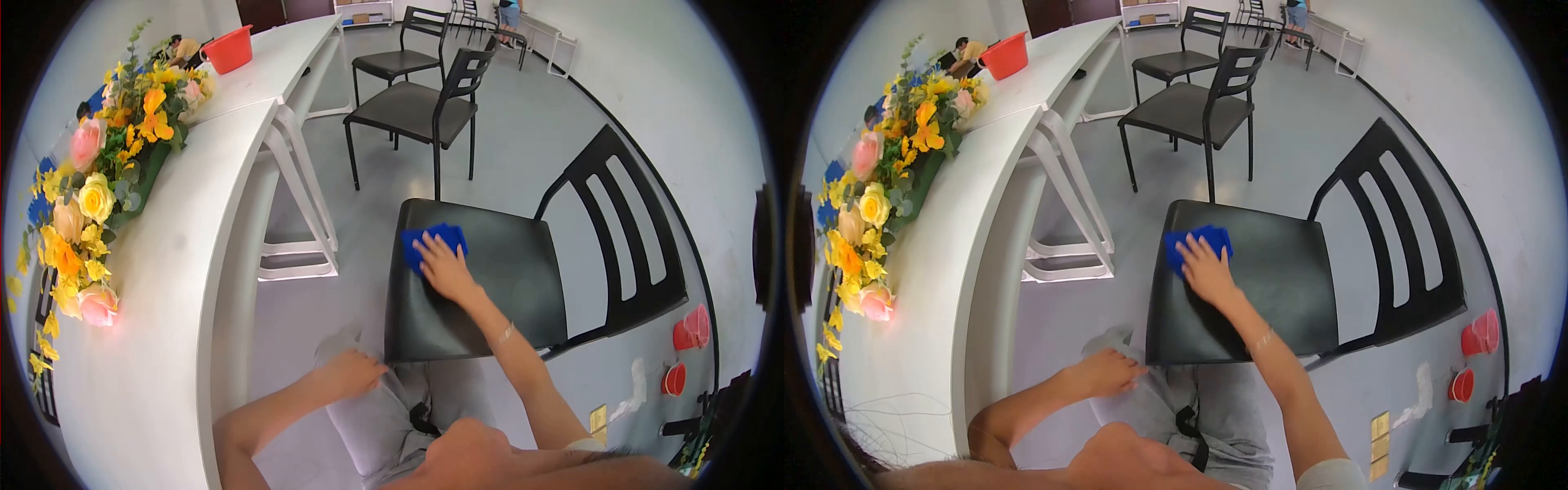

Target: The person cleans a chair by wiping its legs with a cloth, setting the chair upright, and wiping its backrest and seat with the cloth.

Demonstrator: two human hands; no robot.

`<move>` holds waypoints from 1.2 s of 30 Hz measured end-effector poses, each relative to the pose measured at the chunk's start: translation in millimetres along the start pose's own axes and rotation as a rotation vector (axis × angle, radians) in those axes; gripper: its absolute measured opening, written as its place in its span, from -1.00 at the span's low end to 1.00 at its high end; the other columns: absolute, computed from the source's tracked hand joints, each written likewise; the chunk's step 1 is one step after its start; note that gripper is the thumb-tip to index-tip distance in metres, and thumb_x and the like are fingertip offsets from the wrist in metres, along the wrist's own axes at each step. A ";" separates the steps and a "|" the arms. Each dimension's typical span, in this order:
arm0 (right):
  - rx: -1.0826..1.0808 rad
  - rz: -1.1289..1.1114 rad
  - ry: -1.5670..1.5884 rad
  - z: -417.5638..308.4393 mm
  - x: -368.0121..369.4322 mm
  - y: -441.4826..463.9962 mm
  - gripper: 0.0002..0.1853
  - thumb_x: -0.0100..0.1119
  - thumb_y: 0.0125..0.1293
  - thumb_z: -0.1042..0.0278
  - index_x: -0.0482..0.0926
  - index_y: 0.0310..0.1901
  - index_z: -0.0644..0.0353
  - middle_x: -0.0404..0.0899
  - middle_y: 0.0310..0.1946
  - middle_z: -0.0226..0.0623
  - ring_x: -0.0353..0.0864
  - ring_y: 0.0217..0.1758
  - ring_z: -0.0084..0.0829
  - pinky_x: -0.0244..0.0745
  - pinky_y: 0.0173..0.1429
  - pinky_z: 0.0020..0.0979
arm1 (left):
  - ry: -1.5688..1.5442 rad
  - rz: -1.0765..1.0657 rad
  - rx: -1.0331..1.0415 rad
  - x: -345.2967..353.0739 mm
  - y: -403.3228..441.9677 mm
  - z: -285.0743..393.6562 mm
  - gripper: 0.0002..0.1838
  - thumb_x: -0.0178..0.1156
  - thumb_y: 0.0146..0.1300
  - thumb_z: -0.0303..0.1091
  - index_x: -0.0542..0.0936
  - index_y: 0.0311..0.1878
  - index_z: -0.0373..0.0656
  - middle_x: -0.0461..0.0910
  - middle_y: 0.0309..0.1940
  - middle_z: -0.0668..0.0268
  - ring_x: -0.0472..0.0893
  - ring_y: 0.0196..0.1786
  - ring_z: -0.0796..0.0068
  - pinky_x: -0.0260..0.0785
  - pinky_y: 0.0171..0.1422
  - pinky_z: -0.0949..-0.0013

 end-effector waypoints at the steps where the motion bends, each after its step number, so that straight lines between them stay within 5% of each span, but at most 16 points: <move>1: 0.073 -0.006 -0.008 18.2 4.0 21.5 -0.44 0.01 0.41 0.18 0.24 0.42 -0.08 0.14 0.48 -0.27 0.11 0.53 -0.13 0.04 0.40 0.37 | 0.012 0.000 0.006 -2.0 -1.3 0.8 -0.55 0.02 0.41 -0.13 0.43 0.30 -0.07 0.58 0.02 0.19 0.55 0.11 0.15 0.31 0.21 0.14; 7: 0.232 -0.016 -0.031 80.3 4.9 61.2 -0.41 0.04 0.39 0.10 0.23 0.43 -0.13 0.08 0.51 -0.31 0.06 0.55 -0.15 0.01 0.39 0.42 | -0.011 -0.003 0.001 0.6 -2.9 -3.8 -0.55 0.02 0.41 -0.14 0.42 0.31 -0.05 0.58 0.05 0.19 0.54 0.13 0.14 0.30 0.23 0.13; 15: -0.008 -0.049 -0.021 7.0 -42.1 -113.0 -0.43 0.05 0.38 0.19 0.26 0.42 -0.05 0.14 0.48 -0.26 0.13 0.51 -0.11 0.00 0.44 0.28 | -0.017 -0.069 0.000 -6.9 -2.5 5.2 -0.55 0.03 0.41 -0.11 0.42 0.30 -0.03 0.56 0.11 0.19 0.52 0.18 0.13 0.28 0.28 0.12; 22: 0.122 -0.176 0.086 -26.1 -84.8 -189.5 -0.44 0.07 0.38 0.21 0.29 0.41 -0.10 0.16 0.48 -0.29 0.08 0.54 -0.12 -0.10 0.48 0.24 | -0.052 -0.010 0.035 -5.6 -3.2 2.1 -0.54 0.02 0.42 -0.11 0.42 0.31 -0.04 0.54 0.16 0.19 0.52 0.18 0.11 0.26 0.29 0.12; 27: 0.142 -0.010 -0.029 36.8 -57.1 -136.4 -0.43 0.08 0.36 0.18 0.31 0.40 -0.07 0.17 0.47 -0.26 0.12 0.52 -0.11 -0.07 0.45 0.32 | -0.037 -0.040 0.028 -2.3 -3.5 4.0 -0.54 0.03 0.41 -0.12 0.41 0.32 -0.04 0.55 0.15 0.18 0.51 0.19 0.11 0.25 0.32 0.11; 36: 0.526 -0.088 -0.050 165.0 -33.3 10.2 -0.34 0.06 0.36 0.05 0.18 0.47 -0.13 -0.03 0.55 -0.26 -0.03 0.58 -0.09 -0.11 0.40 0.48 | -0.042 -0.055 0.007 3.1 -4.5 -0.9 -0.51 0.07 0.36 -0.14 0.41 0.32 -0.04 0.53 0.16 0.17 0.50 0.20 0.09 0.24 0.34 0.10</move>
Point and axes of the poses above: each hand's wrist, its own y-axis towards the middle knuckle, its own x-axis out of the palm, z = x × y, the point moved 2 cm from there along y, towards the middle knuckle
